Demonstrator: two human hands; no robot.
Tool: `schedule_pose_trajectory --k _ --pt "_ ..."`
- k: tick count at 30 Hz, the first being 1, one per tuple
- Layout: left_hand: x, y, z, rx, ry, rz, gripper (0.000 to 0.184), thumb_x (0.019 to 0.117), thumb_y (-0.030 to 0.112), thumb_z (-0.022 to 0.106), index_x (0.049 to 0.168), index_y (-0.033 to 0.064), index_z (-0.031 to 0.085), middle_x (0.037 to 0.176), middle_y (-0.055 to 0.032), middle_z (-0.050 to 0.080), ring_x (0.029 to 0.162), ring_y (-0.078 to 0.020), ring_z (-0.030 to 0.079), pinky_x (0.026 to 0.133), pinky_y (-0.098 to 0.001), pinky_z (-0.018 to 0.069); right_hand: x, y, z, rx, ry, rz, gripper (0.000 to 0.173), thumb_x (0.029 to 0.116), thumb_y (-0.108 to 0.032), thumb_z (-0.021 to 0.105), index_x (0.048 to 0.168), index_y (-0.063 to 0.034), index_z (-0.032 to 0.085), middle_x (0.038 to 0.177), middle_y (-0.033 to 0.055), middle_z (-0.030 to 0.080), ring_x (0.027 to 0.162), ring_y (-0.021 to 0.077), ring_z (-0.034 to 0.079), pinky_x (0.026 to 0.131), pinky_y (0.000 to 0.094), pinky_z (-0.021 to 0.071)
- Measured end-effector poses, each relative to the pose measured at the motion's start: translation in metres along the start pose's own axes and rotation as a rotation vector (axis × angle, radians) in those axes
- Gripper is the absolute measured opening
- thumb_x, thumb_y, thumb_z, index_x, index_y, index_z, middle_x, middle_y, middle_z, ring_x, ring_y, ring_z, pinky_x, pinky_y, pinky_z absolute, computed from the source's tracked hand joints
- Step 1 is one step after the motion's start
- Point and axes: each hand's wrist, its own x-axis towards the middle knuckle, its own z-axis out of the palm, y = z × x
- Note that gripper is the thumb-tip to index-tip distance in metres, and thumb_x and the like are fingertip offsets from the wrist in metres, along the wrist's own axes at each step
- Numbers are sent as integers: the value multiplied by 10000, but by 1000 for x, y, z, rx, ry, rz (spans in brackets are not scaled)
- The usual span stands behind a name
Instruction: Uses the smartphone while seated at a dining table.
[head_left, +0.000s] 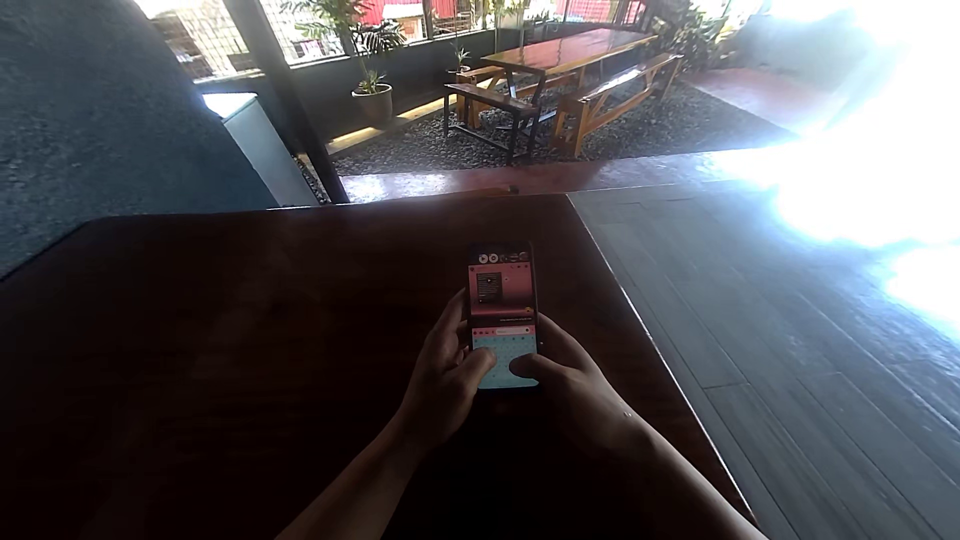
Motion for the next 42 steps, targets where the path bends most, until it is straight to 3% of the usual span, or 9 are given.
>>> schedule_pose_trajectory --k 42 --pt "0 1 0 -2 0 40 636 939 33 500 1548 175 386 1279 -98 670 1117 -238 685 926 -379 601 -1 -2 -1 11 -27 4 442 956 15 522 1388 -79 520 1145 234 677 934 341 730 748 459 650"
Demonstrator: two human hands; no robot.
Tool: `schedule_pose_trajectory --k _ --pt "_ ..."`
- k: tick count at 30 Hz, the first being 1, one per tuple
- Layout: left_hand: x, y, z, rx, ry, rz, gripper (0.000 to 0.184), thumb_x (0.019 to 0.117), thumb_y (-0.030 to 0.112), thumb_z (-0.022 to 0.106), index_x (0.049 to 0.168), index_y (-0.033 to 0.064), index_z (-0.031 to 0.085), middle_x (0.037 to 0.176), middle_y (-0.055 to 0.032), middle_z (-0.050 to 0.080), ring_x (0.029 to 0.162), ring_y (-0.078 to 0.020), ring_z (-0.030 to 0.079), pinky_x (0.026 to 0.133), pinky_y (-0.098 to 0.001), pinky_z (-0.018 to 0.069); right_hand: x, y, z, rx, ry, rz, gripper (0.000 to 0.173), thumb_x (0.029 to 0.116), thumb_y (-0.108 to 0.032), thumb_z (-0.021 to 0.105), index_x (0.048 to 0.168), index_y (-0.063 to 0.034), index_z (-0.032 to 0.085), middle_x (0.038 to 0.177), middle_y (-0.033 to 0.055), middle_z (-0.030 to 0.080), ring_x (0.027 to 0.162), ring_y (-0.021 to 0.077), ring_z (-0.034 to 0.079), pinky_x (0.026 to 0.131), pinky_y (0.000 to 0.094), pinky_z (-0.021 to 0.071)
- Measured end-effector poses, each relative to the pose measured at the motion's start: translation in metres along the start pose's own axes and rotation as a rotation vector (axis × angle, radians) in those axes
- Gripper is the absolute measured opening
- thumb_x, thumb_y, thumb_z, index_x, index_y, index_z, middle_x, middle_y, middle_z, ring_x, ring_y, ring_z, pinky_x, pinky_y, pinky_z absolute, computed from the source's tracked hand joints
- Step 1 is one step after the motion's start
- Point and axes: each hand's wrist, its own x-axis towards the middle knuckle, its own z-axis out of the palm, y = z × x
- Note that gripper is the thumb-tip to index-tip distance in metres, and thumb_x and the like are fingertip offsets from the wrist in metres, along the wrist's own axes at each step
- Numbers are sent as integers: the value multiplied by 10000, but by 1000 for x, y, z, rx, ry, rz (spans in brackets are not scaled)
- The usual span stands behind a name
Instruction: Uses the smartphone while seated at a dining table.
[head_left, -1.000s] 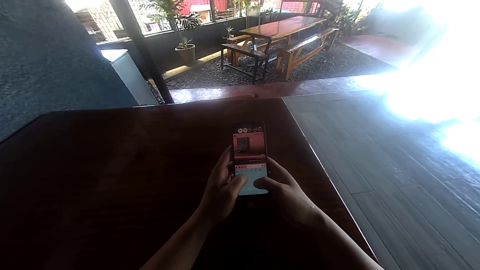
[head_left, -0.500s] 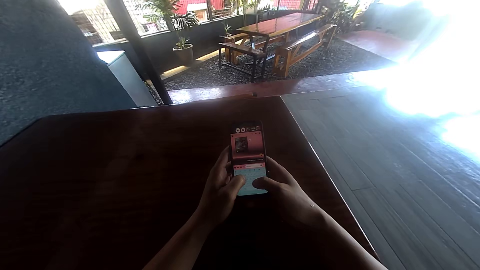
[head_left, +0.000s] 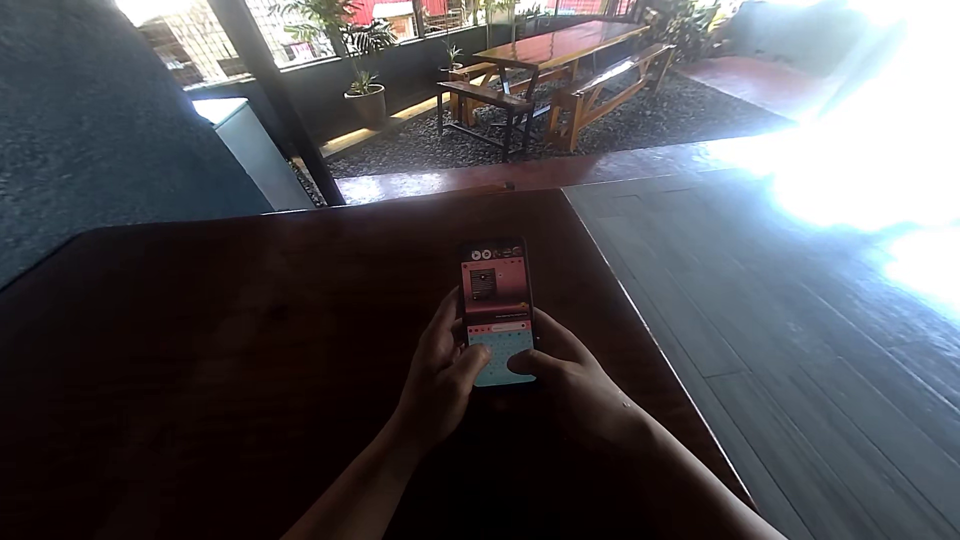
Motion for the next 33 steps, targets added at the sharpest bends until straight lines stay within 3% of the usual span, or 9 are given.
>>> schedule_pose_trajectory --k 33 --pt "-1 2 0 -15 10 -43 646 928 40 466 1554 180 391 1312 -81 658 1154 -216 668 957 -367 581 1 -1 0 -14 2 9 494 936 59 521 1408 -86 510 1157 225 676 951 334 730 756 460 652"
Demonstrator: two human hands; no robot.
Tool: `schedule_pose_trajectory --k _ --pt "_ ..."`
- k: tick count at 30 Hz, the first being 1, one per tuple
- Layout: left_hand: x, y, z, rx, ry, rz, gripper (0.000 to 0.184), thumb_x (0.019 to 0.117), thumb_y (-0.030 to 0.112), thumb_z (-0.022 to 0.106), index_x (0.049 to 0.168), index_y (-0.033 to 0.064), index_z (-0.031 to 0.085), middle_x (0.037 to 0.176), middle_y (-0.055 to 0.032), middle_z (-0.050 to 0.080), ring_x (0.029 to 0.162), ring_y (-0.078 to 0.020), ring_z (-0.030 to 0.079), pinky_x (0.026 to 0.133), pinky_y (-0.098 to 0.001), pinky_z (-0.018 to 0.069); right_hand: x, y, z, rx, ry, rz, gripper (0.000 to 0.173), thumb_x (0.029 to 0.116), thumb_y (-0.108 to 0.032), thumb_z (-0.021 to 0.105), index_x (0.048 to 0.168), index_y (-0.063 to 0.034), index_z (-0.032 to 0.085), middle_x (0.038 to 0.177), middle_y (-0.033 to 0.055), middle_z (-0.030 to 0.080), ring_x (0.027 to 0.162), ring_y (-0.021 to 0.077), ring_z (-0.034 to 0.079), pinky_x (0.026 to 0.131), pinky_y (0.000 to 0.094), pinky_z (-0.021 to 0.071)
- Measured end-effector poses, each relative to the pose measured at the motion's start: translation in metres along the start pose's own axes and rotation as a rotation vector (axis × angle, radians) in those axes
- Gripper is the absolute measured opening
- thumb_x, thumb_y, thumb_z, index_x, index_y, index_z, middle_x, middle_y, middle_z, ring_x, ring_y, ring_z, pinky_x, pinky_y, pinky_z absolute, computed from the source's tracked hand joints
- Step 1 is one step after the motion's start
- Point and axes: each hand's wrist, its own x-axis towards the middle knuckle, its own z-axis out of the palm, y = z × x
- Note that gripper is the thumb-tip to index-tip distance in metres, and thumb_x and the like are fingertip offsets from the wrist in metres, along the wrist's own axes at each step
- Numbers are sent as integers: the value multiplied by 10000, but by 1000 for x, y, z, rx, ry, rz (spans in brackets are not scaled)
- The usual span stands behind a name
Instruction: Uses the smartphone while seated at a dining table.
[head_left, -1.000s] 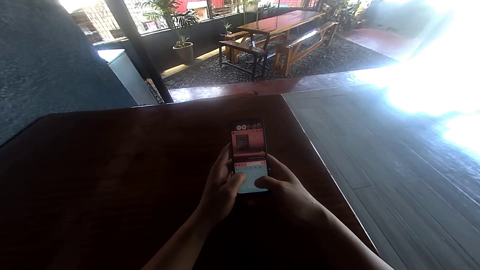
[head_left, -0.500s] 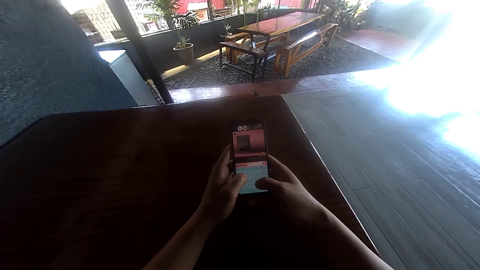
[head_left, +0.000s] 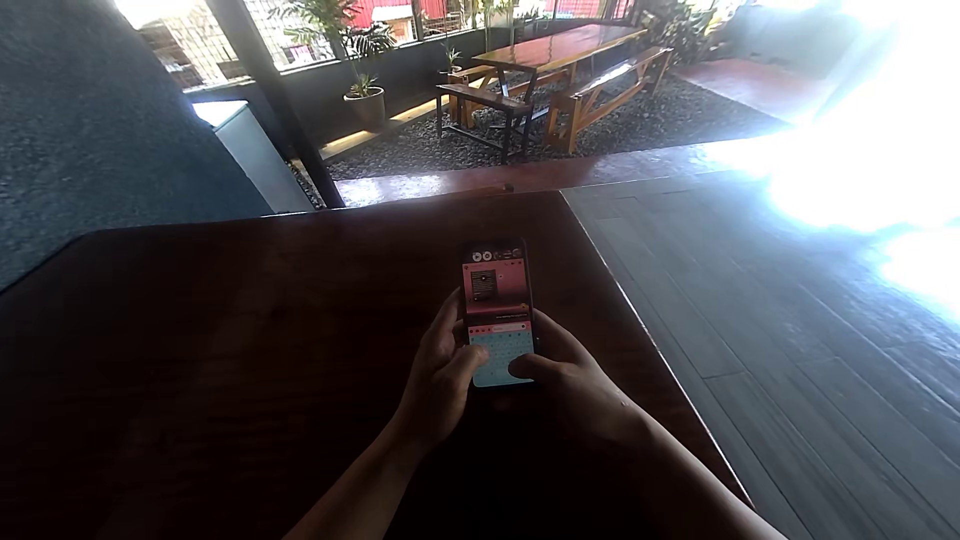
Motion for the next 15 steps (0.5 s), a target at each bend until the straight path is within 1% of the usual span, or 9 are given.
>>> schedule_pose_trajectory --k 4,8,15 --pt "0 -1 0 1 -2 9 664 911 21 475 1550 185 397 1316 -84 653 1148 -224 670 943 -375 590 0 1 0 4 5 0 470 945 50 515 1396 -81 508 1155 223 678 951 337 730 751 459 652" --pt "1 -2 -1 12 -15 9 703 883 -9 489 1552 184 387 1307 -90 656 1131 -230 678 925 -372 599 0 0 0 9 8 5 486 946 54 514 1413 -80 499 1153 226 680 949 336 733 754 459 652" --pt "1 -1 0 11 -31 -5 749 864 -33 524 1561 183 357 1282 -95 673 1106 -234 693 914 -368 605 -1 -1 1 -6 10 8 513 916 99 528 1398 -75 502 1147 217 685 944 321 735 756 443 654"
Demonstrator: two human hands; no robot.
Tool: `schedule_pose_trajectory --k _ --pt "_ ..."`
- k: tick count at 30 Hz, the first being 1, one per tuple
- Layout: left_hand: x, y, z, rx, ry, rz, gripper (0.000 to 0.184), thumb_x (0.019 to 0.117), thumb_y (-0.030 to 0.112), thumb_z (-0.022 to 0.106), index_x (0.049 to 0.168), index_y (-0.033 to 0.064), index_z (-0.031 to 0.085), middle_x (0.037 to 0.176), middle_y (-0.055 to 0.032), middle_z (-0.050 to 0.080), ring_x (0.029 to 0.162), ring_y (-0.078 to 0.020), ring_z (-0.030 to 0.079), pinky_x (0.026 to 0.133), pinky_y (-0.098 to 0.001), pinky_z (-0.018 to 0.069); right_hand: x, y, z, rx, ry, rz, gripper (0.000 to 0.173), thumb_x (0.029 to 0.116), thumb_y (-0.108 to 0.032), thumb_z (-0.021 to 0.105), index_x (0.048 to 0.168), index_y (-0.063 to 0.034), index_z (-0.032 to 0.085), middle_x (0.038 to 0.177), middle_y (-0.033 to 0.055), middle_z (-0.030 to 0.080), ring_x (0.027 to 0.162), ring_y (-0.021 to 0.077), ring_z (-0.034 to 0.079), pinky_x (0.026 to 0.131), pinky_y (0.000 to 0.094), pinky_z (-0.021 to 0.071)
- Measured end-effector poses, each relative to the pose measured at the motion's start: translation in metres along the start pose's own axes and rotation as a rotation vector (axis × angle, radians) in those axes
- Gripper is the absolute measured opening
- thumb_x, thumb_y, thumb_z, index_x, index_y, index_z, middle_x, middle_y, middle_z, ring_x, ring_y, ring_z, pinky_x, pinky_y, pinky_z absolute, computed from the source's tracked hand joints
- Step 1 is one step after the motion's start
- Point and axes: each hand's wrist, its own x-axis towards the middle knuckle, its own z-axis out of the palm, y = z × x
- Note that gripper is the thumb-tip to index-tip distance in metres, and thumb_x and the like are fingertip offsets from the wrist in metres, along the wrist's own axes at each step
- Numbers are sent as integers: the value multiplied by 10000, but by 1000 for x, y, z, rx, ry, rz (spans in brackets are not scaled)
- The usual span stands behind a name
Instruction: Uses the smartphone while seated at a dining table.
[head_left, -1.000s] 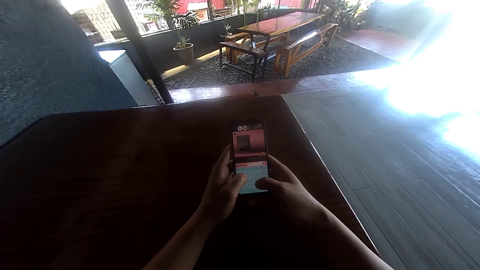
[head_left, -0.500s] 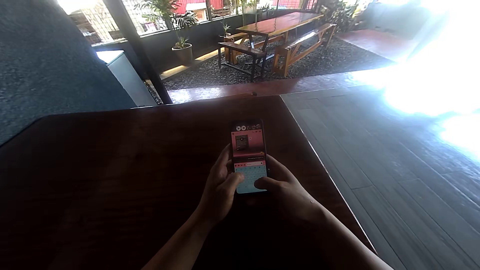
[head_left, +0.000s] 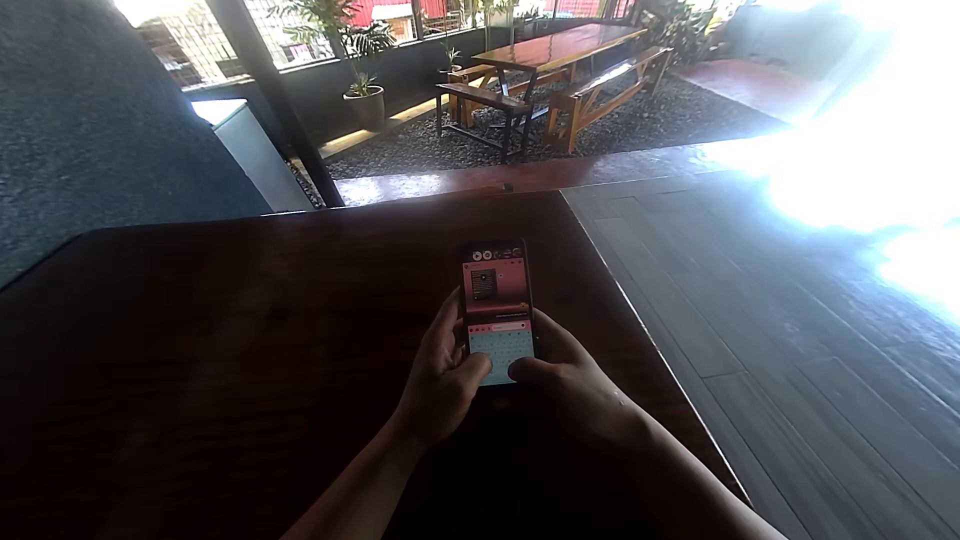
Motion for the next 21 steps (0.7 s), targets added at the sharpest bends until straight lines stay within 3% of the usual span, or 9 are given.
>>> schedule_pose_trajectory --k 5,10,15,21 --pt "-1 0 1 2 11 2 719 873 -27 532 1544 179 374 1279 -93 669 1105 -236 690 910 -364 607 1 2 -1 11 -19 -10 487 932 58 495 1399 -80 500 1152 229 677 941 334 730 757 460 650" --pt "-1 0 1 -10 13 -6 718 881 -25 548 1543 194 373 1284 -92 667 1115 -237 686 912 -365 606 1 3 0 -7 -13 -16 486 936 59 578 1396 -83 508 1131 223 681 930 326 733 760 444 654" --pt "-2 0 2 5 10 -16 717 884 -13 552 1544 200 369 1286 -81 667 1121 -226 683 918 -358 602 2 5 1 -27 17 -33 437 936 65 578 1350 -69 534 1124 219 686 921 329 736 735 438 658" --pt "-3 1 2 1 20 -16 731 885 -9 552 1557 197 352 1301 -79 660 1133 -219 678 929 -353 596 1 3 1 -2 11 -15 441 957 17 557 1385 -80 514 1137 225 682 929 336 734 750 455 653"
